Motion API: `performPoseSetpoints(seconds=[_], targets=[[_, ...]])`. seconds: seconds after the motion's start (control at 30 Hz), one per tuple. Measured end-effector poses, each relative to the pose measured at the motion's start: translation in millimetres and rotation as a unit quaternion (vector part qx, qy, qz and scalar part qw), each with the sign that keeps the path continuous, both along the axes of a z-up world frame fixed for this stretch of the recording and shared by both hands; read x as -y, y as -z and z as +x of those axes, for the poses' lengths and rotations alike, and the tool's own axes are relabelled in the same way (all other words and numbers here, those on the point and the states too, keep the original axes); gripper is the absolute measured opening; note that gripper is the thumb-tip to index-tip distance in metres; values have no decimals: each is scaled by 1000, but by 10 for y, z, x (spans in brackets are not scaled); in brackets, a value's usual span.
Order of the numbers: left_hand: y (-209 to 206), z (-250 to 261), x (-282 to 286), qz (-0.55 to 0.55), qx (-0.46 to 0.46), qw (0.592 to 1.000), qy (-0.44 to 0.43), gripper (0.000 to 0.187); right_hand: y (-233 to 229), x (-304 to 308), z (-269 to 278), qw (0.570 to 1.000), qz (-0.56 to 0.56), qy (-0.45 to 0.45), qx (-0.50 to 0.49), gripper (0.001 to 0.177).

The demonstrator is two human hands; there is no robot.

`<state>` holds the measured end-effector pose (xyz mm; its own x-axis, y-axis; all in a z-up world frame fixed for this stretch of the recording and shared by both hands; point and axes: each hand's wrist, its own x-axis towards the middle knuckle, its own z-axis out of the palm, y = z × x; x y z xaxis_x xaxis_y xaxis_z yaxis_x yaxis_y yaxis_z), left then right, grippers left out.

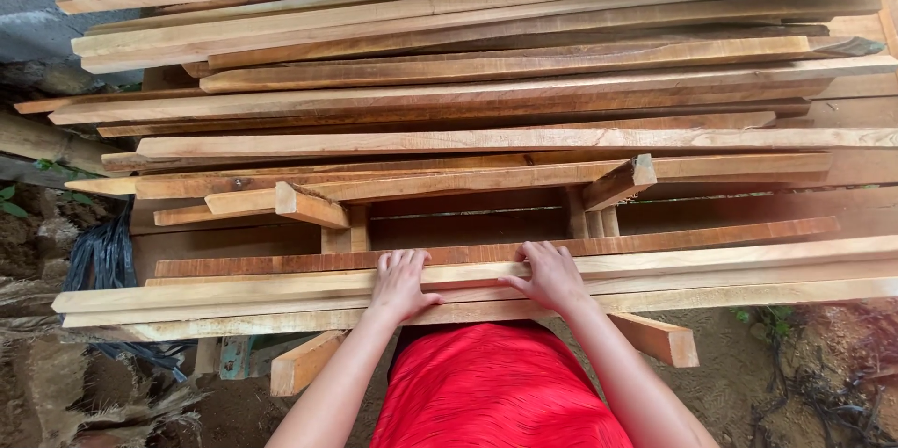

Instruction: Sorting and stacking long wooden planks onto a storage rack in a workshop.

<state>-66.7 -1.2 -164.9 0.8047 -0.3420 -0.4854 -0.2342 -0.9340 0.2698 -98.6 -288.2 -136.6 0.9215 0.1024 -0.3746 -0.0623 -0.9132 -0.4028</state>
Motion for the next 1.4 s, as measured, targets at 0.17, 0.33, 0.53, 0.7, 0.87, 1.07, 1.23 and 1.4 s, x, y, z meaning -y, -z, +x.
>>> performPoseSetpoints(seconds=[0.17,0.33,0.53,0.7,0.87,1.07,1.23,1.4], targets=[[91,-51,-40,-15,18,1000,4,97,353,46,-160,989,24,-33,141,45],[79,-69,-33,-30,21,999,-8,95,496,-15,-300,968,33,-14,249,44],[239,-138,-117,-36,4,999,-10,92,439,-48,-205,966,69,-2,250,38],[36,-244,-80,-21,20,999,21,108,511,-52,-165,986,48,-2,162,30],[17,-393,-82,-19,72,996,52,133,306,-209,-45,968,-19,-6,251,44],[266,-472,-143,-46,153,985,65,133,463,-208,198,992,-79,-19,100,69],[236,-469,-181,-50,158,984,62,130,451,-270,672,972,-101,-43,-208,91],[239,-465,-170,-46,149,986,57,129,307,-286,819,952,-115,-136,-248,106]])
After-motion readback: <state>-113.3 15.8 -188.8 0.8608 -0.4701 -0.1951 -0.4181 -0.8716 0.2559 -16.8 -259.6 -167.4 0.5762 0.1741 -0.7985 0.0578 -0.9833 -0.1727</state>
